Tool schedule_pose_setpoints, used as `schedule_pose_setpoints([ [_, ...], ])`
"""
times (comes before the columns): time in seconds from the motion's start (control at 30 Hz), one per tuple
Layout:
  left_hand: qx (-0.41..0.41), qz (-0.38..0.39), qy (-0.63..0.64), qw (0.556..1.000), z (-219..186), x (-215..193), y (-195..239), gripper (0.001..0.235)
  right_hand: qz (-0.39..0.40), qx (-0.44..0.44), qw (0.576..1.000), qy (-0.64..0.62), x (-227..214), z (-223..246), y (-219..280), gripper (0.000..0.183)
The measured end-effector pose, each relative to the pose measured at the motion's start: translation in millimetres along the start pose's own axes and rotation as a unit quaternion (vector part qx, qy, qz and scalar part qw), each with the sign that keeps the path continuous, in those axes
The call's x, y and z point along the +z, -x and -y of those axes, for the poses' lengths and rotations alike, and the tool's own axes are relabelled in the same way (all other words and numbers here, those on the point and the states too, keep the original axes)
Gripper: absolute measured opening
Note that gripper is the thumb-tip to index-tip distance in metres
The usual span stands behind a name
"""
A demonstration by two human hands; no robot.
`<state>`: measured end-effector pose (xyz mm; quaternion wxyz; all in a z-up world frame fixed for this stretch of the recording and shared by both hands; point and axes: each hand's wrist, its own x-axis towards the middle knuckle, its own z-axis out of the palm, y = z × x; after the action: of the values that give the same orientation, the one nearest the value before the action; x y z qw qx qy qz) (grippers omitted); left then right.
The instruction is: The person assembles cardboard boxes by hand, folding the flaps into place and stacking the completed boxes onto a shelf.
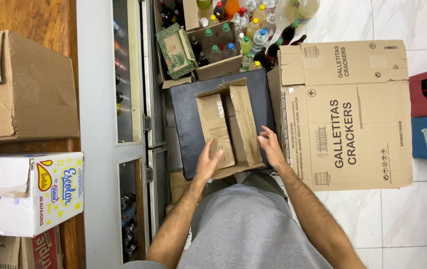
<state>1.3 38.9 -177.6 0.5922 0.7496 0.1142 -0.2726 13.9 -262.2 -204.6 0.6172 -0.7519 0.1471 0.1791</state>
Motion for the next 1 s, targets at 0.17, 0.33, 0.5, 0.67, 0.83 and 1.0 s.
schedule_pose_setpoints([
  [0.17,0.077,0.01,-0.221,0.972,-27,8,-2,0.091,-0.002,0.01,0.983,0.181,15,50,-5,0.11],
  [0.33,0.068,0.176,-0.416,0.89,-43,17,10,0.129,0.024,0.043,0.955,0.292,17,28,-26,0.102],
  [0.5,0.135,0.174,-0.46,0.86,12,18,-13,0.058,0.001,0.094,0.942,0.322,-5,9,-23,0.062],
  [0.67,0.192,0.189,-0.326,0.906,5,4,-30,0.041,-0.032,0.034,0.955,0.292,-13,-9,-24,0.049],
  [0.83,0.256,0.136,-0.309,0.906,4,-1,-53,0.034,-0.042,-0.009,0.963,0.265,-21,-7,-25,0.042],
  [1.0,0.285,0.107,-0.355,0.884,17,-10,-74,0.049,-0.03,0.141,0.976,0.161,-23,33,-11,0.065],
])
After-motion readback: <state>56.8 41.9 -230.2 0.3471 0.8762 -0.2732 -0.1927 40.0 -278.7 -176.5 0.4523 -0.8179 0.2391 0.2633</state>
